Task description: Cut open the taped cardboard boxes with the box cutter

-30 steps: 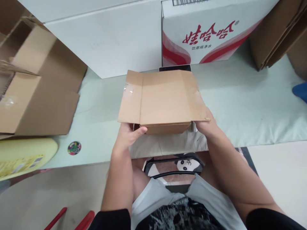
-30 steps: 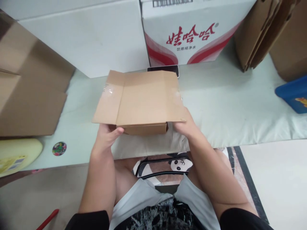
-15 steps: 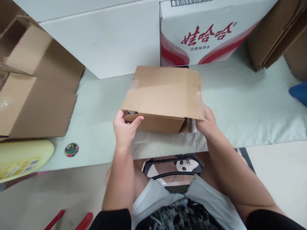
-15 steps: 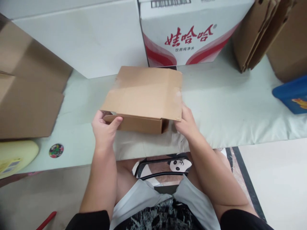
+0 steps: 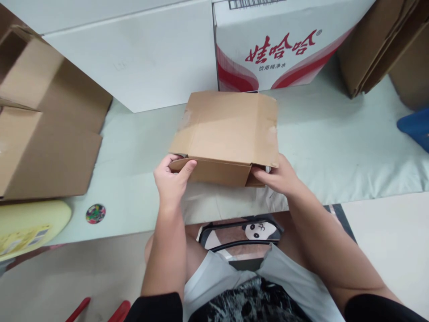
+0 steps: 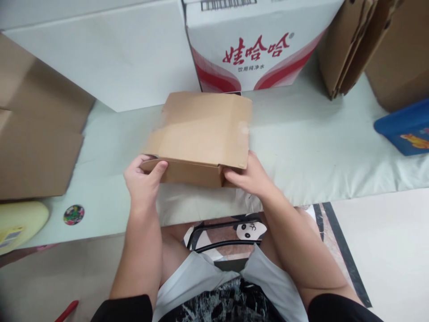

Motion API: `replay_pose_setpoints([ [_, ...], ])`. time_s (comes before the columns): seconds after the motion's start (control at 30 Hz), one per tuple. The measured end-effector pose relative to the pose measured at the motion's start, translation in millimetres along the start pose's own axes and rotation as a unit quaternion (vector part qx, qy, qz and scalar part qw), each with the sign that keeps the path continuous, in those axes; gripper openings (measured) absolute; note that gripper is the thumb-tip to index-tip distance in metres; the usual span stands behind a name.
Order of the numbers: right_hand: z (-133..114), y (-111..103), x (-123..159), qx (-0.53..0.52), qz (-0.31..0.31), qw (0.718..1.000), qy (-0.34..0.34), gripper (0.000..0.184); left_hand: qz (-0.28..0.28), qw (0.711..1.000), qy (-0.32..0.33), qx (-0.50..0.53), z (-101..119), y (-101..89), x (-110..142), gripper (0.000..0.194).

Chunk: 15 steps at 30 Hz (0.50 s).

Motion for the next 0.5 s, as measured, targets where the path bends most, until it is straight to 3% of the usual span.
replay_pose_setpoints([
  [0.13, 1.0, -2.5, -1.5, 0.022, 0.049, 0.998, 0.021, 0.008, 0.016, 1.000, 0.004, -0.001, 0.4, -1.2, -0.3, 0.047],
  [0.23, 5.5, -4.2, -2.0, -0.011, 0.094, 0.994, 0.047, 0.019, 0.027, 0.999, 0.020, -0.009, 2.6, -4.4, -1.5, 0.043],
  [0.4, 9.8, -3.4, -1.3, -0.117, 0.076, 0.989, 0.040, 0.048, 0.040, 0.998, 0.035, -0.022, 3.3, -8.1, -3.2, 0.040],
  [0.5, 9.1, -3.6, -0.6, -0.137, 0.075, 0.986, 0.052, 0.056, 0.042, 0.998, 0.035, -0.027, 2.4, -7.6, -3.5, 0.038],
])
Point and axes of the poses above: each hand's wrist, its own x-axis away from the middle knuckle, its own y-axis out of the palm, z = x × y, the point moved 2 cm from there along -x, towards the middle knuckle, and after that the axes turned 11 degrees about y, right-handed, at the moved point
